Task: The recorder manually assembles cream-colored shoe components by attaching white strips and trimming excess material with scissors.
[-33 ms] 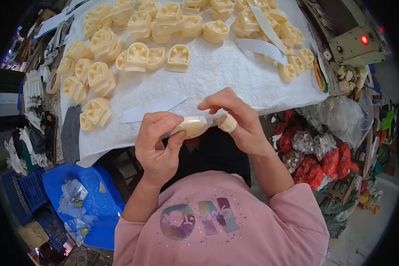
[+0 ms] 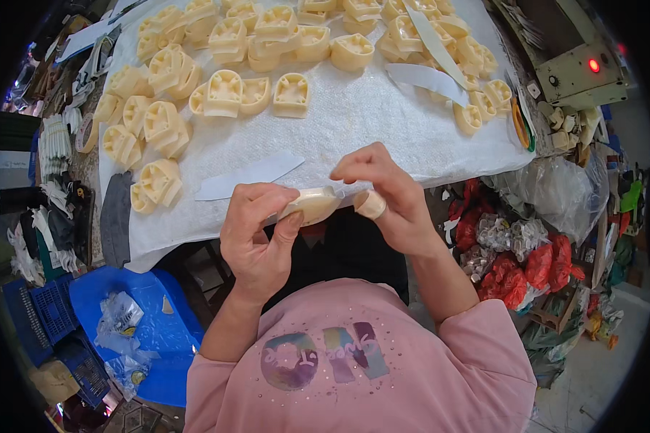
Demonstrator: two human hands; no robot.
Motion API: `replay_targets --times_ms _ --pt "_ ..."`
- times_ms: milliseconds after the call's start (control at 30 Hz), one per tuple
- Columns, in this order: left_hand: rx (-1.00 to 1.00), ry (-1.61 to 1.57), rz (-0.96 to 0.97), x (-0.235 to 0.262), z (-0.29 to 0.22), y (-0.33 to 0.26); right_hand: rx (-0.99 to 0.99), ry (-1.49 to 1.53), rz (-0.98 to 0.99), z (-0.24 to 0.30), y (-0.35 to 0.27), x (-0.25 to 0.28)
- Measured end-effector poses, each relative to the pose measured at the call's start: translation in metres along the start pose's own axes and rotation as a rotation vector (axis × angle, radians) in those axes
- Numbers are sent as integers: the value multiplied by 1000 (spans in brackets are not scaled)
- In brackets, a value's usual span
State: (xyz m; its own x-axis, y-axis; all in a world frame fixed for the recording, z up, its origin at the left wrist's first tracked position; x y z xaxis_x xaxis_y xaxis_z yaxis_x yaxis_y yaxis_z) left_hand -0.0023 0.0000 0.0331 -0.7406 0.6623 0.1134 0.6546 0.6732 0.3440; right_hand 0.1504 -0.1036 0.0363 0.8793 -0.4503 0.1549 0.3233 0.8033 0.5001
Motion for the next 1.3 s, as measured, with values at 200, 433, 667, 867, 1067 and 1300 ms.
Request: replay_targets --times_ms 200,433,667,867,1067,1300 --pt "46 -42 10 -7 -1 -2 15 -97 -47 5 -4 -11" --pt "191 -204 21 -18 -1 -5 201 -270 -127 8 -3 -15" --pt "126 -334 110 -13 4 1 -53 485 -185 -15 -5 8" --pt "-133 -244 203 -15 -4 1 -444 711 55 -7 -11 4" --pt "-190 -186 186 -15 -5 1 -541 729 75 -7 -13 10" --pt "-220 -128 240 -13 -10 1 -518 631 91 1 -9 9"
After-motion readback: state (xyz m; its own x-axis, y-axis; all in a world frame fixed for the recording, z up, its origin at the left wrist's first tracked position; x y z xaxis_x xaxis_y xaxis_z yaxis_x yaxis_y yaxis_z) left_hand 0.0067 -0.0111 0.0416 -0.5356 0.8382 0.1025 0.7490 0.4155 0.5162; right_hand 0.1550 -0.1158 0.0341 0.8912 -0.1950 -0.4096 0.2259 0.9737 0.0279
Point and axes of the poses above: each hand's wrist, its own y-axis towards the middle knuckle, its own x-axis out of the back of the hand, z = x × y, the point moved 3 cm from there along y, towards the middle knuckle, and after that the axes turned 6 degrees about x, right-handed, at the moved point
